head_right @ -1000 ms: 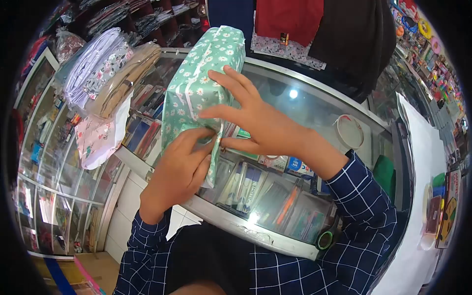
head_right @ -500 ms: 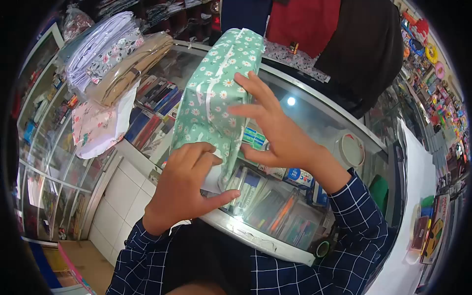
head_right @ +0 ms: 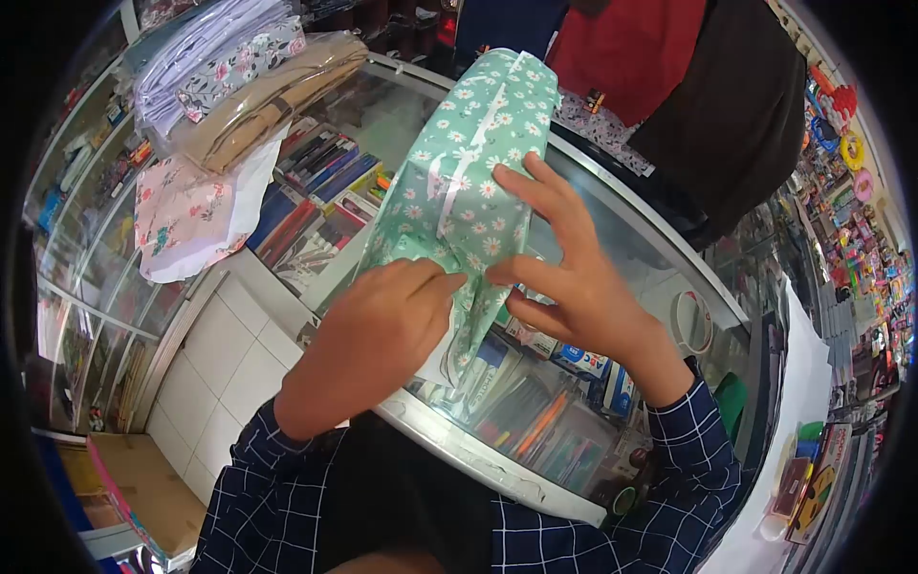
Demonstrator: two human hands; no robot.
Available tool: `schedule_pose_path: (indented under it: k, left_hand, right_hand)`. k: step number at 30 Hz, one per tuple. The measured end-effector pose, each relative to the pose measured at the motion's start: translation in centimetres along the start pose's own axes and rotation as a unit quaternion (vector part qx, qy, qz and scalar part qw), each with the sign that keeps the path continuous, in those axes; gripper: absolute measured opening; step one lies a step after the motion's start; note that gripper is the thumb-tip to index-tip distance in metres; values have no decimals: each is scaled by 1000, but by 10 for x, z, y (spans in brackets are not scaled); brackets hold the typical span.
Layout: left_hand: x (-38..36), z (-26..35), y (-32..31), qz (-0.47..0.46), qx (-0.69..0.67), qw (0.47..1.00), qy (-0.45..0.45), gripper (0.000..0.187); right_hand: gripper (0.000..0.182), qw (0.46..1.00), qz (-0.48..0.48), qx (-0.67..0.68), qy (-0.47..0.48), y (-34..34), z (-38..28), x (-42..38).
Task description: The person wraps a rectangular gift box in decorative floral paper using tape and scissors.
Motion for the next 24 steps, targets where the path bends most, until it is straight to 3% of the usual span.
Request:
schedule_pose_path:
  k: [2, 3, 12, 21, 24]
  left_hand:
    - [9, -4, -1, -28, 10, 999, -23, 22]
    - [13, -6, -3, 9, -11, 999, -30, 19]
    - [18, -1, -6, 3, -9, 1000, 15, 16]
    - [19, -5, -13, 36, 31, 999, -9, 13]
    - [18, -10, -7, 17, -49, 997, 55, 12]
  right_hand:
    - [23, 1000, 1, 7, -3, -1, 0, 0]
    - [23, 1000, 3, 10, -5, -1, 0, -1]
    - [17, 999, 23, 27, 19, -5, 2, -2]
    - [14, 999, 33, 28, 8, -6, 0, -2]
    - [14, 999, 37, 36, 13, -6, -1, -2]
Point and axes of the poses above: each hand's wrist, its own x-axis towards the middle knuckle, its own y-axis out of the back of the hand, z = x × y, the point moved 5 cm from there along x, towards the middle knuckle, and after that the axes turned 1 degree about x, right-handed, at the moved point
